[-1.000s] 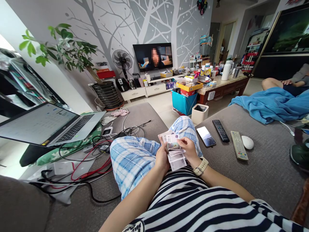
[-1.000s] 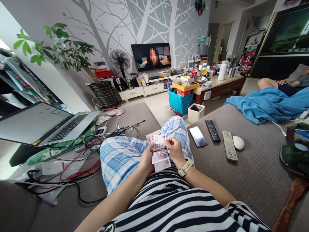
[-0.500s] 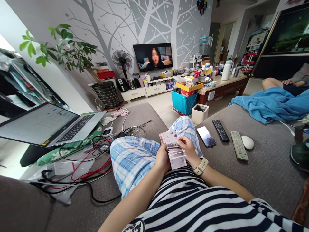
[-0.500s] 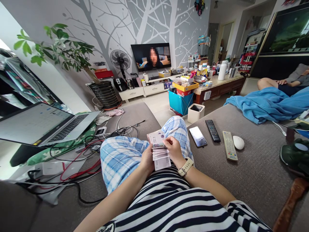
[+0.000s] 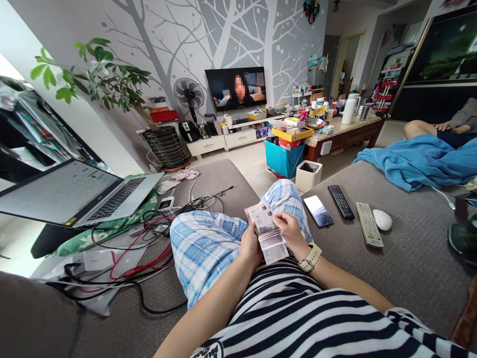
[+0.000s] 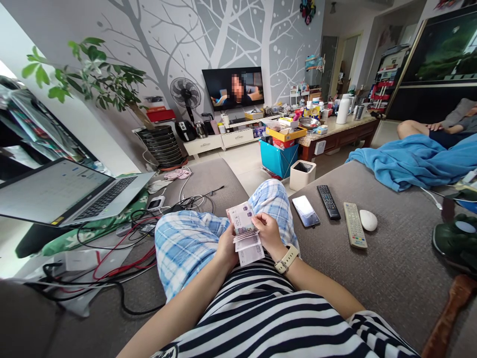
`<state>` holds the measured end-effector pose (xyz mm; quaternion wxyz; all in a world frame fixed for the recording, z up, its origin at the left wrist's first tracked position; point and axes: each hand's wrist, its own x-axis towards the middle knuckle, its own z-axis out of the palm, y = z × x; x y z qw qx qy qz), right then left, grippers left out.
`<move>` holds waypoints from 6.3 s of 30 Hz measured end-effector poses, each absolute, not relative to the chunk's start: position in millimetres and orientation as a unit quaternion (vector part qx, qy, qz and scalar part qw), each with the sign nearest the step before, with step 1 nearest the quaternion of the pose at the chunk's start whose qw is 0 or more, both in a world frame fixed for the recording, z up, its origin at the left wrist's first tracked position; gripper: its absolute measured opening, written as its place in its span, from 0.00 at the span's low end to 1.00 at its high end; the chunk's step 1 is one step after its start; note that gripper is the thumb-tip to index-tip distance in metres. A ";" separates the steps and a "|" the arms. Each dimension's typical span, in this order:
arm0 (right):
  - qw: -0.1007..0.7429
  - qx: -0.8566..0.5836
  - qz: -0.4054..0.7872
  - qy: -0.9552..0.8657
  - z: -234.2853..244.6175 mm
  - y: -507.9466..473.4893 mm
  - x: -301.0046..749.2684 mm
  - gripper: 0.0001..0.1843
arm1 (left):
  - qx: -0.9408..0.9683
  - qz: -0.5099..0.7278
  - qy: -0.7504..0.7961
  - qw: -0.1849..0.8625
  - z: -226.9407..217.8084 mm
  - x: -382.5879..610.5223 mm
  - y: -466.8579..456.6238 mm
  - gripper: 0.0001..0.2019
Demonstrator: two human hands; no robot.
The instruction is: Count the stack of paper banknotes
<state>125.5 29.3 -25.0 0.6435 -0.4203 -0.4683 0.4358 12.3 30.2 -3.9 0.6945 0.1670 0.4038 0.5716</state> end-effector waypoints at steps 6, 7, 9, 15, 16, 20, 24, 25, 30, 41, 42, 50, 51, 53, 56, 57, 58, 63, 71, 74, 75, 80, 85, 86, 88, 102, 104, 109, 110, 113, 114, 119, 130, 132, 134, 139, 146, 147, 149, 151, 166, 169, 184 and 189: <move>0.643 -0.420 0.436 -0.468 -26.3 28.7 125.5 0.15 | 0.161 0.576 0.409 0.689 -0.4 14.4 28.0 0.10; 0.644 -0.420 0.437 -0.467 -26.5 28.7 125.4 0.15 | 0.159 0.577 0.408 0.690 0.1 14.9 27.8 0.10; 0.644 -0.417 0.439 -0.467 -27.1 28.8 125.4 0.16 | 0.159 0.577 0.406 0.690 0.9 15.4 27.4 0.11; 0.645 -0.416 0.440 -0.466 -29.3 30.3 125.7 0.16 | 0.161 0.577 0.402 0.693 0.3 14.9 27.6 0.11; 0.646 -0.416 0.439 -0.466 -29.6 30.5 125.8 0.16 | 0.161 0.577 0.402 0.693 0.0 14.7 27.6 0.11; 0.644 -0.420 0.435 -0.469 -30.5 30.7 125.9 0.16 | 0.164 0.574 0.400 0.696 -1.6 14.1 28.1 0.12; 0.641 -0.428 0.425 -0.475 -30.4 30.6 126.1 0.16 | 0.161 0.572 0.395 0.700 -4.5 13.8 30.0 0.11; 0.641 -0.429 0.424 -0.475 -30.1 30.5 126.1 0.16 | 0.162 0.572 0.394 0.701 -5.3 13.8 30.5 0.11; 0.641 -0.427 0.424 -0.477 -28.7 29.6 126.6 0.17 | 0.169 0.577 0.400 0.692 -6.2 13.9 31.6 0.11; 0.649 -0.407 0.444 -0.464 -36.0 34.4 124.9 0.20 | 0.153 0.560 0.407 0.705 -4.6 11.9 30.7 0.12; 0.652 -0.414 0.440 -0.458 -36.1 35.1 124.7 0.20 | 0.156 0.558 0.407 0.706 -5.7 11.5 31.0 0.11; 0.660 -0.453 0.405 -0.441 -36.2 37.6 124.8 0.17 | 0.188 0.554 0.399 0.706 -9.8 8.5 30.9 0.13; 0.657 -0.455 0.402 -0.447 -35.8 37.4 125.2 0.17 | 0.190 0.555 0.399 0.705 -9.0 8.5 30.5 0.12; 0.653 -0.457 0.393 -0.459 -35.0 37.0 125.7 0.17 | 0.193 0.556 0.401 0.702 -7.3 8.6 29.9 0.12; 0.648 -0.462 0.384 -0.468 -34.3 36.9 126.2 0.18 | 0.195 0.557 0.403 0.699 -6.7 8.9 30.1 0.12; 0.647 -0.464 0.382 -0.469 -34.4 37.0 126.3 0.18 | 0.195 0.558 0.403 0.699 -7.1 9.0 30.4 0.12; 0.645 -0.467 0.381 -0.470 -34.6 37.2 126.3 0.18 | 0.193 0.558 0.401 0.701 -7.8 9.1 30.9 0.11; 0.638 -0.473 0.385 -0.471 -37.2 38.5 127.1 0.18 | 0.176 0.555 0.387 0.715 -10.5 9.4 33.6 0.10; 0.652 -0.460 0.388 -0.462 -42.0 40.9 127.2 0.17 | 0.157 0.563 0.397 0.707 -7.3 11.1 32.7 0.12; 0.653 -0.454 0.405 -0.451 -41.4 40.2 126.5 0.17 | 0.157 0.571 0.397 0.701 -5.7 11.5 32.0 0.12; 0.653 -0.450 0.412 -0.448 -40.9 39.7 126.3 0.17 | 0.158 0.571 0.397 0.701 -5.7 11.4 31.9 0.12; 0.649 -0.441 0.422 -0.454 -39.1 38.0 126.4 0.16 | 0.159 0.566 0.390 0.708 -9.1 10.3 33.2 0.12; 0.643 -0.449 0.419 -0.459 -37.9 36.9 126.3 0.18 | 0.158 0.568 0.385 0.710 -11.1 10.5 33.6 0.12; 0.641 -0.449 0.419 -0.461 -37.9 36.7 126.4 0.18 | 0.158 0.567 0.386 0.711 -10.4 10.6 33.2 0.12; 0.638 -0.449 0.420 -0.463 -38.1 36.4 126.6 0.18 | 0.158 0.566 0.392 0.708 -8.5 10.9 32.2 0.12; 0.646 -0.443 0.421 -0.458 -31.4 31.8 125.8 0.18 | 0.160 0.564 0.396 0.707 -7.9 11.8 30.5 0.13; 0.642 -0.446 0.420 -0.462 -30.1 31.0 125.7 0.17 | 0.158 0.564 0.398 0.706 -8.2 11.7 30.6 0.13; 0.641 -0.443 0.425 -0.462 -27.9 29.7 125.8 0.18 | 0.158 0.563 0.398 0.707 -9.7 11.5 31.5 0.13; 0.640 -0.443 0.424 -0.463 -27.5 29.6 125.9 0.18 | 0.157 0.563 0.396 0.708 -10.1 11.5 31.8 0.13; 0.636 -0.447 0.423 -0.466 -26.6 28.9 126.2 0.17 | 0.156 0.562 0.391 0.712 -11.0 11.3 32.6 0.13; 0.635 -0.446 0.424 -0.466 -26.5 28.8 126.3 0.17 | 0.156 0.562 0.391 0.712 -11.2 11.1 32.7 0.13; 0.643 -0.435 0.433 -0.458 -28.1 30.0 126.1 0.17 | 0.164 0.561 0.396 0.708 -10.9 10.9 33.0 0.12; 0.646 -0.413 0.452 -0.455 -33.2 32.7 126.4 0.21 | 0.165 0.555 0.409 0.706 -9.9 11.0 33.4 0.14; 0.653 -0.419 0.442 -0.449 -34.1 34.6 125.2 0.19 | 0.173 0.549 0.411 0.707 -12.0 10.2 34.3 0.13; 0.665 -0.428 0.435 -0.430 -36.0 37.2 124.2 0.18 | 0.179 0.555 0.406 0.704 -13.6 9.6 35.0 0.12; 0.671 -0.453 0.410 -0.421 -40.8 41.3 124.7 0.17 | 0.198 0.567 0.408 0.688 -15.1 8.9 35.5 0.11; 0.659 -0.453 0.378 -0.467 -37.6 37.7 126.0 0.17 | 0.180 0.567 0.405 0.694 -9.0 10.6 33.5 0.09; 0.660 -0.452 0.379 -0.465 -36.9 37.3 125.8 0.17 | 0.173 0.564 0.406 0.698 -7.3 11.2 33.2 0.10; 0.662 -0.447 0.384 -0.463 -35.7 36.6 125.3 0.17 | 0.162 0.561 0.409 0.701 -4.8 12.2 32.9 0.11; 0.662 -0.441 0.392 -0.462 -34.8 36.1 124.9 0.17 | 0.150 0.570 0.406 0.699 -4.1 12.7 33.1 0.11; 0.655 -0.440 0.403 -0.464 -39.3 37.9 125.2 0.17 | 0.157 0.583 0.375 0.703 -12.3 11.9 35.9 0.12; 0.653 -0.443 0.402 -0.465 -39.0 37.5 125.1 0.17 | 0.163 0.579 0.376 0.705 -13.2 11.5 35.6 0.11; 0.649 -0.442 0.401 -0.472 -39.4 37.2 126.2 0.17 | 0.159 0.579 0.377 0.705 -22.3 9.6 38.3 0.12; 0.647 -0.440 0.408 -0.470 -40.2 37.6 126.6 0.17 | 0.157 0.578 0.377 0.707 -17.9 10.3 36.8 0.12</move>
